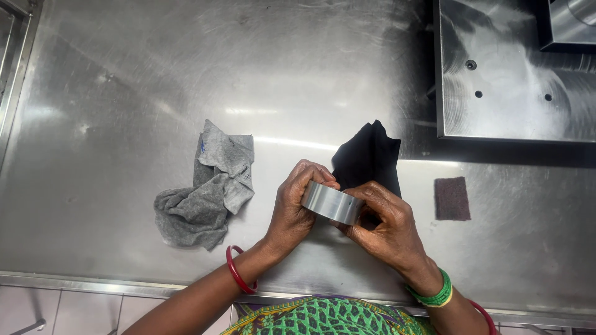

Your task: Clean, mark, and inspect metal industrial rings using cloths and markers.

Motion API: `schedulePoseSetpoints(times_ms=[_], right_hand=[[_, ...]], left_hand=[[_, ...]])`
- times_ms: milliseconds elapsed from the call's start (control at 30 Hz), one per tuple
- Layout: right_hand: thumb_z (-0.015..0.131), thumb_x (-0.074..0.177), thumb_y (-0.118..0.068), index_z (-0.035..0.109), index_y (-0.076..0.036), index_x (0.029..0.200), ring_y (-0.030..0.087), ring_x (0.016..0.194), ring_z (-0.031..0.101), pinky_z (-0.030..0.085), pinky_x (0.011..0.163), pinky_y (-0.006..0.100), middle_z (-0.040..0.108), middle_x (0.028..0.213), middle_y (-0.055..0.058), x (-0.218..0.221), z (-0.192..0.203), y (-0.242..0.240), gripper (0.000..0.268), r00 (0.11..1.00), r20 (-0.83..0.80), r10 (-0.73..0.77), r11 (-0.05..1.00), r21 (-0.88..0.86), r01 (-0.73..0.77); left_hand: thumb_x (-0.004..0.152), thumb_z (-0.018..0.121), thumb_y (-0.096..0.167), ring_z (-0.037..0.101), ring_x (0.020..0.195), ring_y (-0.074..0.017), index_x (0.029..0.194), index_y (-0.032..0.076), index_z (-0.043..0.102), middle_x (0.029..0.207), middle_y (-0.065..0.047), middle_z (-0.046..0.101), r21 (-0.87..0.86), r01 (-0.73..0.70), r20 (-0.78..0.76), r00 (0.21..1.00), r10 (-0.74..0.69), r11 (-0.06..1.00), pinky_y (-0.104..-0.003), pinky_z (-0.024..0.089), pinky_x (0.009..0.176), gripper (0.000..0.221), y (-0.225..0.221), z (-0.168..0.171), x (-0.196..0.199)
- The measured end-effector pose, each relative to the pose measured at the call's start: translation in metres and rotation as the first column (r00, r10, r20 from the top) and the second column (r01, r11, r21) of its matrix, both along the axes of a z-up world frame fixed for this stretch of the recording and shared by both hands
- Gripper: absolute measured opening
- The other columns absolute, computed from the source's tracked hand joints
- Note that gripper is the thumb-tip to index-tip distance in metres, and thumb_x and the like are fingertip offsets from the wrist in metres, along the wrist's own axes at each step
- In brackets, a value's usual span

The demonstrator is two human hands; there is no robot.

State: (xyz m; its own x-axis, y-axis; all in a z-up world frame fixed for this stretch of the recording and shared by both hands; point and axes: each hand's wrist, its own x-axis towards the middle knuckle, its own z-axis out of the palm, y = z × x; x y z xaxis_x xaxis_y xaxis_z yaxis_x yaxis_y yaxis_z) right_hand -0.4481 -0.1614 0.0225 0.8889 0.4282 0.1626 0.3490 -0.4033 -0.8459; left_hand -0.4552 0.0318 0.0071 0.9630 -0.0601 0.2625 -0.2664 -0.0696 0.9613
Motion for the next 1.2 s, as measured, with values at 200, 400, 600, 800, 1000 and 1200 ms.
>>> schedulePoseSetpoints(times_ms=[200, 400, 600, 800, 1000, 1200], right_hand=[[0.092, 0.068, -0.02, 0.073, -0.003, 0.105, 0.009, 0.069, 0.07, 0.058, 0.05, 0.02, 0.072, 0.09, 0.005, -0.002, 0.002, 0.001, 0.045, 0.999, 0.038, -0.02, 0.999, -0.025, 0.021], [0.094, 0.065, -0.022, 0.073, -0.003, 0.104, 0.008, 0.062, 0.067, 0.055, 0.048, 0.021, 0.069, 0.082, 0.003, -0.002, 0.006, 0.003, 0.049, 0.998, 0.033, -0.048, 0.997, -0.055, 0.049], [0.093, 0.066, -0.023, 0.073, -0.003, 0.106, 0.007, 0.06, 0.065, 0.054, 0.047, 0.021, 0.068, 0.079, 0.002, -0.003, 0.001, 0.002, 0.049, 0.998, 0.023, -0.051, 0.997, -0.062, 0.052], [0.093, 0.066, -0.024, 0.073, -0.003, 0.108, 0.007, 0.06, 0.065, 0.055, 0.046, 0.02, 0.068, 0.078, 0.002, -0.003, 0.001, 0.003, 0.051, 0.998, 0.017, -0.053, 0.996, -0.075, 0.054], [0.093, 0.066, -0.024, 0.074, -0.004, 0.108, 0.006, 0.059, 0.065, 0.054, 0.045, 0.019, 0.069, 0.077, 0.002, -0.002, -0.003, 0.001, 0.051, 0.997, 0.061, -0.045, 0.994, -0.095, 0.051], [0.093, 0.066, -0.023, 0.074, -0.006, 0.105, 0.006, 0.059, 0.068, 0.056, 0.044, 0.018, 0.07, 0.079, 0.002, -0.003, -0.014, -0.004, 0.047, 0.995, 0.09, -0.037, 0.996, -0.08, 0.044]], left_hand=[[0.078, 0.07, -0.01, 0.065, 0.111, -0.0179, 0.101, 0.007, 0.059, 0.11, -0.002, 0.062, -0.122, 0.058, -0.043, 0.997, -0.064, 0.991, -0.034, 0.055, 0.103, 0.03, 0.003, -0.015, -0.001], [0.08, 0.064, -0.015, 0.068, 0.11, -0.0186, 0.1, 0.004, 0.056, 0.109, -0.005, 0.066, -0.122, 0.055, -0.099, 0.993, -0.068, 0.991, -0.034, 0.056, 0.099, 0.029, 0.004, -0.018, 0.0], [0.079, 0.063, -0.016, 0.069, 0.106, -0.0192, 0.099, 0.002, 0.058, 0.105, -0.006, 0.065, -0.094, 0.042, -0.118, 0.992, -0.053, 0.995, -0.033, 0.057, 0.095, 0.027, 0.004, -0.014, 0.0], [0.083, 0.065, -0.013, 0.071, 0.108, -0.0186, 0.098, 0.002, 0.056, 0.104, -0.005, 0.064, -0.08, 0.033, -0.113, 0.993, -0.042, 0.996, -0.032, 0.06, 0.097, 0.023, 0.003, -0.015, 0.0], [0.085, 0.067, -0.011, 0.071, 0.112, -0.0187, 0.098, 0.004, 0.057, 0.105, -0.005, 0.063, -0.06, 0.039, -0.127, 0.991, -0.046, 0.997, -0.033, 0.055, 0.1, 0.023, 0.003, -0.019, 0.0], [0.084, 0.068, -0.011, 0.07, 0.116, -0.0189, 0.102, 0.005, 0.057, 0.107, -0.004, 0.062, -0.062, 0.05, -0.152, 0.987, -0.059, 0.997, -0.033, 0.051, 0.105, 0.026, 0.001, -0.021, 0.002]])
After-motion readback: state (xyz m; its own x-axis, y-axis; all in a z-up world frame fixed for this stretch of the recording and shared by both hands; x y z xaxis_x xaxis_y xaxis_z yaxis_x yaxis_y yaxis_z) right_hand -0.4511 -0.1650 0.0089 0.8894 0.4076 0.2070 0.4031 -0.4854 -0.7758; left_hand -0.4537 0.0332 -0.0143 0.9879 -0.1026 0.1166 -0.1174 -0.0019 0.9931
